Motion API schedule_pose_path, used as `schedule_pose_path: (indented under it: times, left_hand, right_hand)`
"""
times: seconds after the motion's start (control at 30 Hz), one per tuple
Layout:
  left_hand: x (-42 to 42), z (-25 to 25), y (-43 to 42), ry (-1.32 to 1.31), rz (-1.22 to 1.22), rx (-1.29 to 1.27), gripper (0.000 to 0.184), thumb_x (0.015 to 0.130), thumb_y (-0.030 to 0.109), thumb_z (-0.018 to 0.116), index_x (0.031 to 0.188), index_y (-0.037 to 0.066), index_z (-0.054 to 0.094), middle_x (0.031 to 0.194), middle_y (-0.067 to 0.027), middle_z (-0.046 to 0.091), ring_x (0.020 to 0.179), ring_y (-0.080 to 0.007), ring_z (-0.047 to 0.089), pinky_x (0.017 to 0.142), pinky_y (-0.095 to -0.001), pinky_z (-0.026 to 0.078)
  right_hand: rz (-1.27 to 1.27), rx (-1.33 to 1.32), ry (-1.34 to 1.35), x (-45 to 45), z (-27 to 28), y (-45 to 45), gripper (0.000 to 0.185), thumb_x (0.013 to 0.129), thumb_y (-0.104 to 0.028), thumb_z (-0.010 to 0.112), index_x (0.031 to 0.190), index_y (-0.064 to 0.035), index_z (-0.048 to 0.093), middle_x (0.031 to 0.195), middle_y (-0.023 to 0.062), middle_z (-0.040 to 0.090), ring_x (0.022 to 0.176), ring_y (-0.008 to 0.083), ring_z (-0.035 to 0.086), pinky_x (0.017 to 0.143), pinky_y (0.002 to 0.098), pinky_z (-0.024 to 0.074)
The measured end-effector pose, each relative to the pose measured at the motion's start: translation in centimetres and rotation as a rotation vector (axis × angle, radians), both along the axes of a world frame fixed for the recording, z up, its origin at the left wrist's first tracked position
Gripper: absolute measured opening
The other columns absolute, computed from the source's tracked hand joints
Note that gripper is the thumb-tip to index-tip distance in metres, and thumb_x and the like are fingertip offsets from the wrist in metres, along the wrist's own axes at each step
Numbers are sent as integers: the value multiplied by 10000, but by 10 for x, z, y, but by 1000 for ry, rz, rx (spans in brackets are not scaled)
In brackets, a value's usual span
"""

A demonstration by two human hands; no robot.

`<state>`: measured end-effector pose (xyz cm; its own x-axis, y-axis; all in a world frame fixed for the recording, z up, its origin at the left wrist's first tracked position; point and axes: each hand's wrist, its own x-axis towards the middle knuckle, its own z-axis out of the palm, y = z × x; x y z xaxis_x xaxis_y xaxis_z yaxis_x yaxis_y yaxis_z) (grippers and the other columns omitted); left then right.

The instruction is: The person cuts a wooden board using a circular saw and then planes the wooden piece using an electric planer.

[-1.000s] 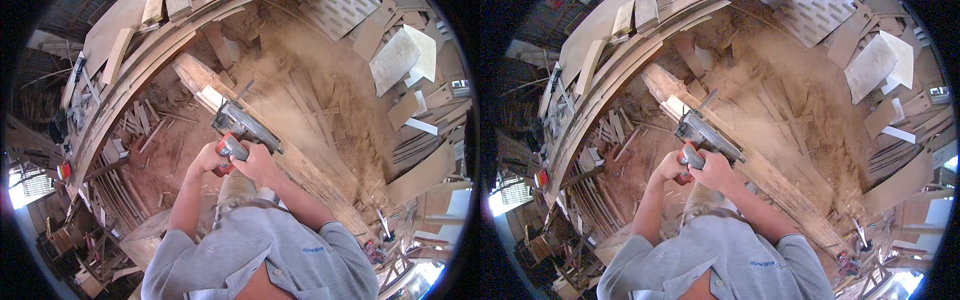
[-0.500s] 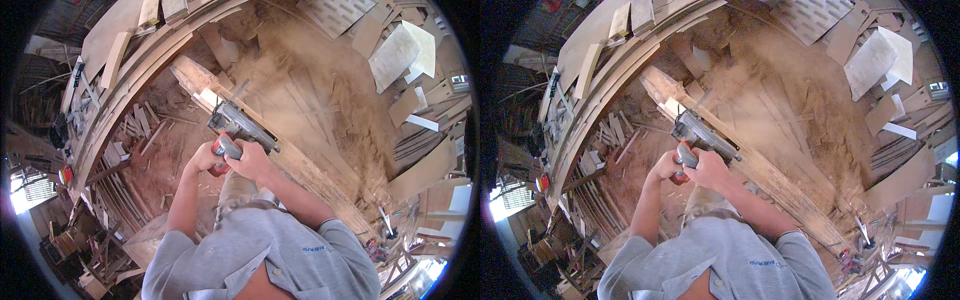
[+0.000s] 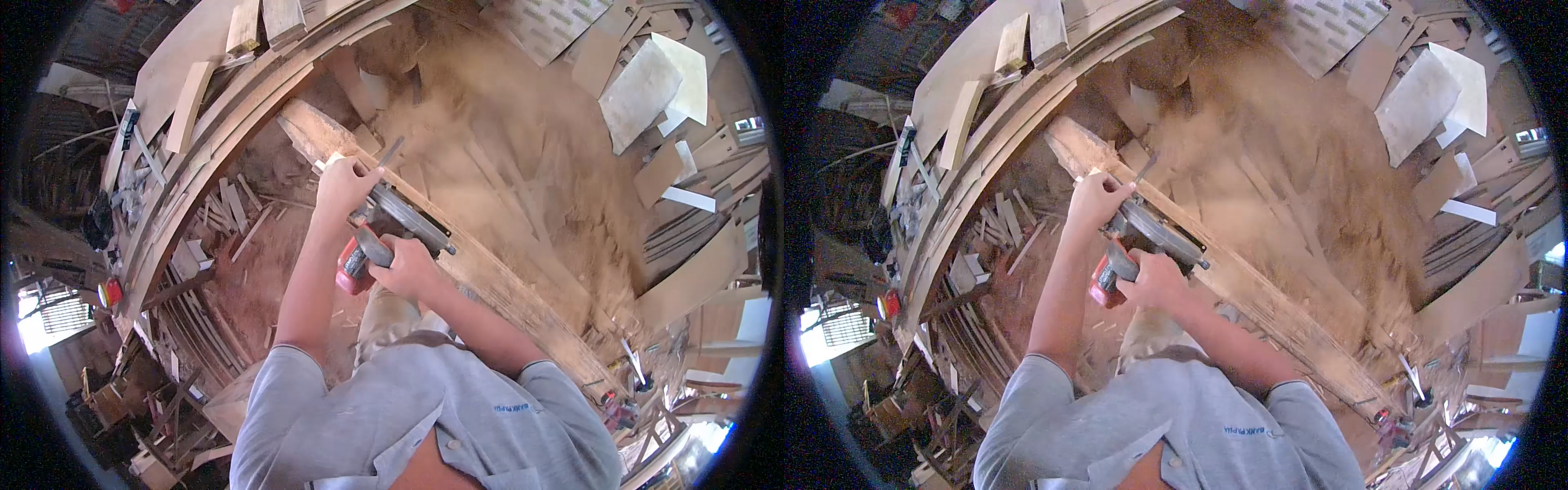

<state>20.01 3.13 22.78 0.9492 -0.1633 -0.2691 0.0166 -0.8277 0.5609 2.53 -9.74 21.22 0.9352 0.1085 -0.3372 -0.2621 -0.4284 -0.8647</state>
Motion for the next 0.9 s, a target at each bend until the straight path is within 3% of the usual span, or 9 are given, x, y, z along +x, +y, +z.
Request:
schedule_pose_path:
  times: [0.07, 0.2, 0.3, 0.4, 0.5, 0.6, 0.8, 0.9]
  left_hand:
    - [21, -23, 9, 45, -40, 61, 506, 829, 455, 913, 724, -11, 746, 618, -103, 681, 605, -257, 685, 668, -422, 567]
    - [46, -65, 27, 199, 16, 5, 618, 728, 574, 977, 593, 43, 692, 547, -63, 621, 495, -201, 593, 574, -412, 507]
    - [54, -62, 29, 224, -61, 103, 625, 720, 556, 988, 585, 39, 663, 542, -59, 622, 481, -185, 584, 555, -408, 500]
    - [46, -55, 29, 211, -52, 49, 634, 755, 570, 979, 709, -20, 751, 587, -84, 680, 494, -174, 664, 511, -346, 533]
    - [39, -46, 26, 212, 36, 30, 644, 760, 574, 976, 712, -27, 749, 595, -94, 683, 509, -184, 678, 520, -359, 547]
    - [38, -35, 21, 218, 80, -36, 594, 740, 519, 1000, 619, 39, 672, 543, -50, 604, 499, -156, 622, 523, -356, 525]
    - [48, -43, 31, 214, 19, 44, 580, 781, 531, 981, 682, 34, 698, 601, -54, 649, 547, -151, 666, 559, -343, 561]
    - [48, -44, 38, 248, 44, -46, 572, 803, 534, 966, 737, 22, 720, 625, -57, 675, 561, -148, 676, 568, -339, 564]
  right_hand:
    - [5, 13, 2, 4, 5, -1, 426, 825, -302, 783, 1139, -15, 761, 970, 269, 770, 950, 462, 746, 879, 516, 589]
    - [22, 32, 33, 4, 9, -3, 442, 810, -297, 782, 1155, -21, 759, 983, 273, 770, 956, 468, 743, 886, 515, 590]
    - [-1, 49, -4, 4, 3, -2, 440, 811, -305, 771, 1151, -25, 761, 979, 275, 768, 961, 470, 742, 897, 520, 589]
    - [58, 12, 63, 5, 13, -5, 528, 811, -377, 762, 1202, -22, 746, 982, 296, 769, 959, 478, 750, 931, 546, 595]
    - [58, -15, 75, 10, 16, -2, 527, 814, -376, 760, 1205, -23, 747, 977, 291, 772, 960, 473, 754, 929, 541, 598]
    - [31, 26, 79, 12, 23, -3, 484, 798, -319, 762, 1185, -28, 759, 961, 287, 764, 950, 466, 745, 903, 532, 590]
    - [44, 32, 76, 15, 20, 1, 483, 799, -320, 768, 1186, -32, 756, 967, 283, 766, 948, 470, 746, 909, 530, 594]
    - [48, 6, -9, 17, 11, 6, 483, 807, -357, 764, 1140, -8, 757, 917, 293, 761, 921, 476, 755, 897, 548, 605]
